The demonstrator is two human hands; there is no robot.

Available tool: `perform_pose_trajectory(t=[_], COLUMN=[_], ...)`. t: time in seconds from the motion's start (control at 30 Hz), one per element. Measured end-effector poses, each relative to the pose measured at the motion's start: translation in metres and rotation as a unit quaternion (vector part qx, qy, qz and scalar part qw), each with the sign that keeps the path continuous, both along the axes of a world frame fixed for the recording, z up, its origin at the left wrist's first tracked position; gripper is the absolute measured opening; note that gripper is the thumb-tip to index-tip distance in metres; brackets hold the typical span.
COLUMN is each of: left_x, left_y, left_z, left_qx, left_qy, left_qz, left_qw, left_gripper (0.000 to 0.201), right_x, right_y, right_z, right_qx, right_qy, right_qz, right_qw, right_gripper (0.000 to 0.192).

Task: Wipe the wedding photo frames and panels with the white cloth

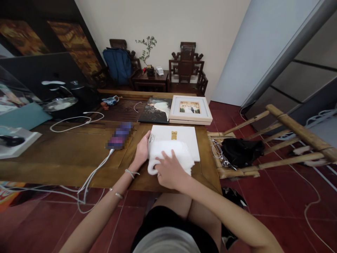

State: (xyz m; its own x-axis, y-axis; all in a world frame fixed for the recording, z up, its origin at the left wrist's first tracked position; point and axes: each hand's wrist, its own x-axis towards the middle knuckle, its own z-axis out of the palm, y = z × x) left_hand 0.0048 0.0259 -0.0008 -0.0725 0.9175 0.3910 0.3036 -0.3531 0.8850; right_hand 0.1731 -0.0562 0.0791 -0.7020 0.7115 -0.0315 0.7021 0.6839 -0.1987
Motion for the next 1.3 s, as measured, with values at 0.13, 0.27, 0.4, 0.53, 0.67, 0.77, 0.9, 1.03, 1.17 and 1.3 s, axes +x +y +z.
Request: perform_pose_trajectory(t=[0.13, 0.27, 0.4, 0.53, 0.67, 0.77, 0.9, 1.03, 1.17, 1.3], left_x=[0.005, 0.005, 0.002, 0.000, 0.001, 0.001, 0.001, 0.001, 0.002, 0.002], left_y=[-0.002, -0.001, 0.001, 0.001, -0.001, -0.001, 0.000, 0.000, 0.000, 0.000], left_z=[-0.002, -0.005, -0.007, -0.006, -0.007, -0.010, -0.010, -0.010, -0.011, -0.012], left_qx=[-0.001, 0.013, 0.032, 0.030, 0.036, 0.040, 0.042, 0.043, 0.043, 0.045], left_qy=[0.128, 0.196, 0.226, 0.232, 0.229, 0.224, 0.218, 0.222, 0.223, 0.218], left_qz=[-0.023, -0.042, -0.045, -0.051, -0.045, -0.046, -0.047, -0.044, -0.041, -0.042], left_qw=[0.992, 0.980, 0.973, 0.971, 0.972, 0.973, 0.974, 0.973, 0.973, 0.974], left_gripper=[0.045, 0.041, 0.039, 0.040, 0.038, 0.037, 0.037, 0.036, 0.037, 0.037], right_x=[0.023, 0.016, -0.018, -0.041, -0.020, 0.021, 0.079, 0.109, 0.116, 0.124], right_y=[0.039, 0.095, 0.130, 0.146, 0.153, 0.155, 0.146, 0.105, 0.035, -0.012], right_z=[0.011, 0.009, 0.007, 0.007, 0.010, 0.014, 0.015, 0.004, -0.006, -0.004], right_qx=[-0.023, -0.017, -0.024, -0.023, -0.018, -0.012, 0.002, 0.017, 0.006, -0.032], right_qy=[0.001, 0.045, 0.080, 0.088, 0.101, 0.102, 0.096, 0.095, 0.072, 0.056], right_qz=[-0.081, -0.141, -0.132, -0.126, -0.155, -0.202, -0.264, -0.277, -0.194, -0.141], right_qw=[0.996, 0.989, 0.988, 0.988, 0.983, 0.974, 0.960, 0.956, 0.978, 0.988], right_gripper=[0.036, 0.039, 0.040, 0.041, 0.042, 0.041, 0.039, 0.040, 0.035, 0.034])
